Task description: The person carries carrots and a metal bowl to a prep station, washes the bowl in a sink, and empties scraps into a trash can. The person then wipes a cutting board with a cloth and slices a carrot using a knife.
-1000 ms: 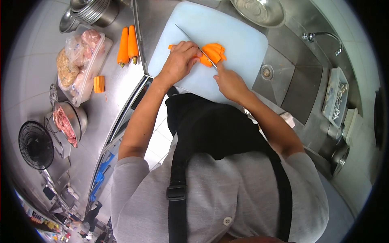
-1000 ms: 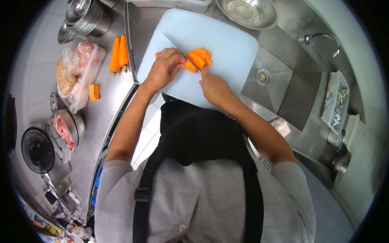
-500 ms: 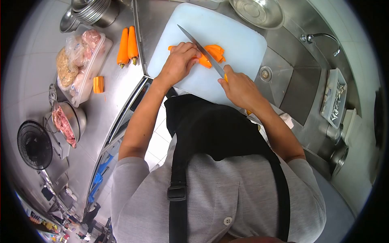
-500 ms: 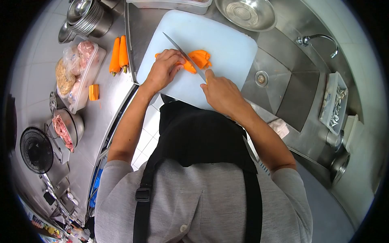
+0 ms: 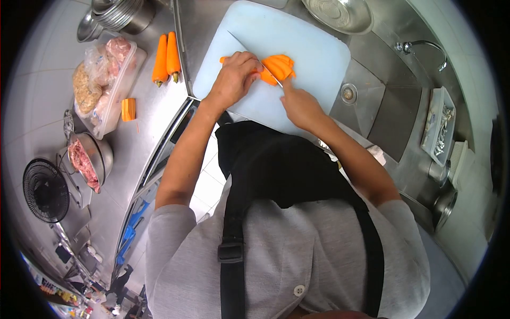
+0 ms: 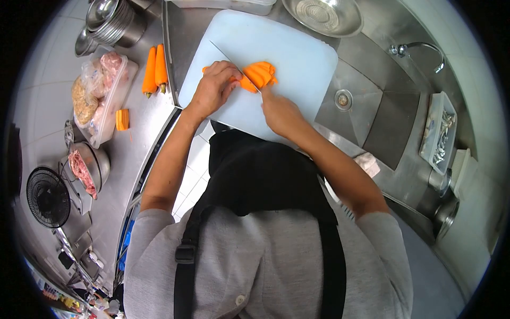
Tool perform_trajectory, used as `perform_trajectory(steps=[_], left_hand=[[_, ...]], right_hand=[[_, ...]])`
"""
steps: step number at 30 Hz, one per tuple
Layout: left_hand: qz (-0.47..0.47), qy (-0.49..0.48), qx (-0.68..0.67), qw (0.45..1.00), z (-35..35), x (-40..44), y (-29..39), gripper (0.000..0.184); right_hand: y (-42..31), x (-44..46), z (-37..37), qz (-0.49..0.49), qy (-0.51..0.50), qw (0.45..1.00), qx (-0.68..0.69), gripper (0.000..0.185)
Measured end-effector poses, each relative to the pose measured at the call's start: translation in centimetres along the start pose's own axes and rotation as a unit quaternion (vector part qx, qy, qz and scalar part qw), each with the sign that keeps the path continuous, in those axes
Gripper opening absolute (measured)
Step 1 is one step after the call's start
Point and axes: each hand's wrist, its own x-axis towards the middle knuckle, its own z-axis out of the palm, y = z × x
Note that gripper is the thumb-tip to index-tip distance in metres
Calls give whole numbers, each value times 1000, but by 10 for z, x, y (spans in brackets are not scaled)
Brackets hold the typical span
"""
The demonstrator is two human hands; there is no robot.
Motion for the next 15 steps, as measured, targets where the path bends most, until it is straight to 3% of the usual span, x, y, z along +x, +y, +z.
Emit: perform_trajectory(steps=[15], left_hand=[[5,13,9,1000,-1,-3,3,23]], right_hand=[[-26,-29,-47,15,-26,999,-31,31]])
